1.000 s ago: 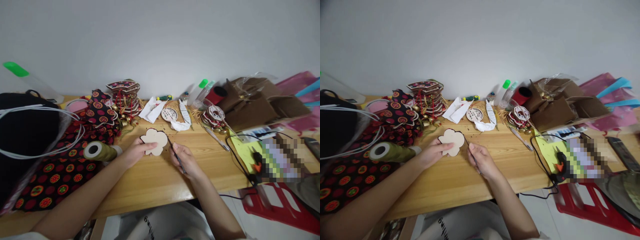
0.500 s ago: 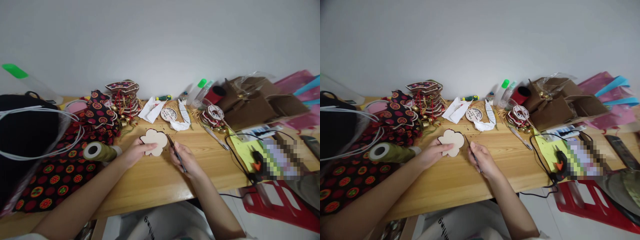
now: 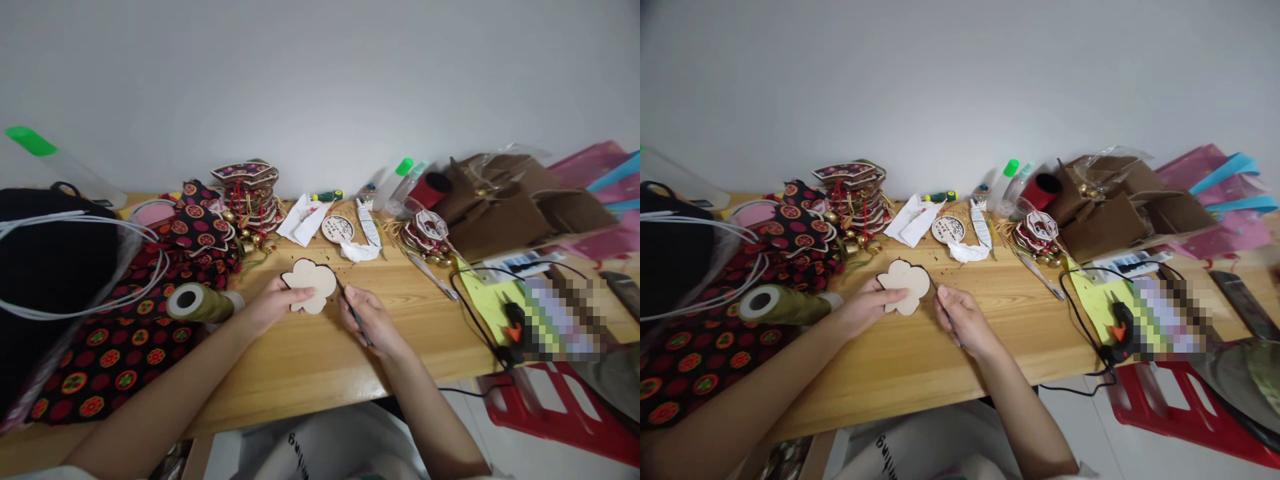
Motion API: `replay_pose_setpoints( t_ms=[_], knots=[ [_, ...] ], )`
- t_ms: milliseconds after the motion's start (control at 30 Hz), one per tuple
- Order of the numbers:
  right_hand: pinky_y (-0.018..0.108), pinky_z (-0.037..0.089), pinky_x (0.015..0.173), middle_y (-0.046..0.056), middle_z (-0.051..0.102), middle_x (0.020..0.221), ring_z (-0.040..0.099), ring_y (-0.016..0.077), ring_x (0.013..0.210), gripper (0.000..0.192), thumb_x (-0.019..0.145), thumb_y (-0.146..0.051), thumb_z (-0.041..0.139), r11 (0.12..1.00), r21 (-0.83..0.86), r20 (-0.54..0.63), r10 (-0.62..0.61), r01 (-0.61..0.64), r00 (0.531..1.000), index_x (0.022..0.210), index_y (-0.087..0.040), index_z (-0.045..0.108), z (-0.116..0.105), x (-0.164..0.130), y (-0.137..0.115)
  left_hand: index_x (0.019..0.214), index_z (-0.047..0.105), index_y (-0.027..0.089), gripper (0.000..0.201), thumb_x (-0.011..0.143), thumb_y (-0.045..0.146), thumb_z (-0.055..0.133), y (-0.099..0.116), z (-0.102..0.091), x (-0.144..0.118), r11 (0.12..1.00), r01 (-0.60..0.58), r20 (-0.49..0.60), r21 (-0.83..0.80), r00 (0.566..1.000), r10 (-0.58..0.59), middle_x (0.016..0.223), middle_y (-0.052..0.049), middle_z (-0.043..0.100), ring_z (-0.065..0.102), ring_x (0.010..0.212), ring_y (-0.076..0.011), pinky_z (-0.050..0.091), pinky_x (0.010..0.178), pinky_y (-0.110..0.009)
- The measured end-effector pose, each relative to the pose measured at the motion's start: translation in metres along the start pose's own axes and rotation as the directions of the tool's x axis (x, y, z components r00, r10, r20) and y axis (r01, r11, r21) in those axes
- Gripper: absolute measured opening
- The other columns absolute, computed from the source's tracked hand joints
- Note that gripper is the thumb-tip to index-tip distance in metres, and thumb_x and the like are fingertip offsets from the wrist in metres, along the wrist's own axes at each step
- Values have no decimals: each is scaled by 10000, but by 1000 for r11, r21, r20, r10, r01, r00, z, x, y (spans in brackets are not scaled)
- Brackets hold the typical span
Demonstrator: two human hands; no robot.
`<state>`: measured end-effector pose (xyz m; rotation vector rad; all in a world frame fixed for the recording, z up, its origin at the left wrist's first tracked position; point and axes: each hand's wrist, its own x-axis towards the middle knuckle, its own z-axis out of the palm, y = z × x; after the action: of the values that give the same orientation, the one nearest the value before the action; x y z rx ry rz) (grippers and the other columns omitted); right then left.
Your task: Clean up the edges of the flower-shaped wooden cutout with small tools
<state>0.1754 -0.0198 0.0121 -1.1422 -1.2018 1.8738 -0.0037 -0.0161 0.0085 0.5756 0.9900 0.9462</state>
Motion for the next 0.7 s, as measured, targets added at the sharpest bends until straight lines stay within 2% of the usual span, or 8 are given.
replay_pose_setpoints(
  t_ms=[300, 500, 700],
  knots=[
    [153, 128, 262, -101, 313, 374, 193, 26, 282, 428, 792, -581, 496, 996, 89, -31, -17, 20, 999, 670, -172, 457, -1, 2, -1, 720, 697, 130, 400, 406, 326, 848, 1, 1, 0, 1000, 8, -24, -20, 1000, -9, 654, -14, 665, 530, 534, -91, 364, 487, -209],
    [153, 125, 267, -99, 303, 362, 178, 23, 288, 430, 816, -561, 478, 999, 42, 24, -18, 17, 1000, 641, -169, 450, -1, 1, -1, 710, 696, 130, 396, 406, 335, 846, 1, 1, 0, 1000, 7, -12, -12, 1000, -7, 647, -14, 663, 526, 533, -88, 368, 492, -207],
    [150, 127, 263, -101, 310, 364, 182, 23, 287, 426, 809, -559, 489, 1000, 25, 30, -20, 19, 999, 643, -169, 451, -1, 1, 0, 716, 684, 117, 393, 412, 312, 839, 3, 2, 0, 1000, 6, -16, -11, 1000, -6, 670, -24, 666, 535, 559, -101, 375, 502, -216]
  ],
)
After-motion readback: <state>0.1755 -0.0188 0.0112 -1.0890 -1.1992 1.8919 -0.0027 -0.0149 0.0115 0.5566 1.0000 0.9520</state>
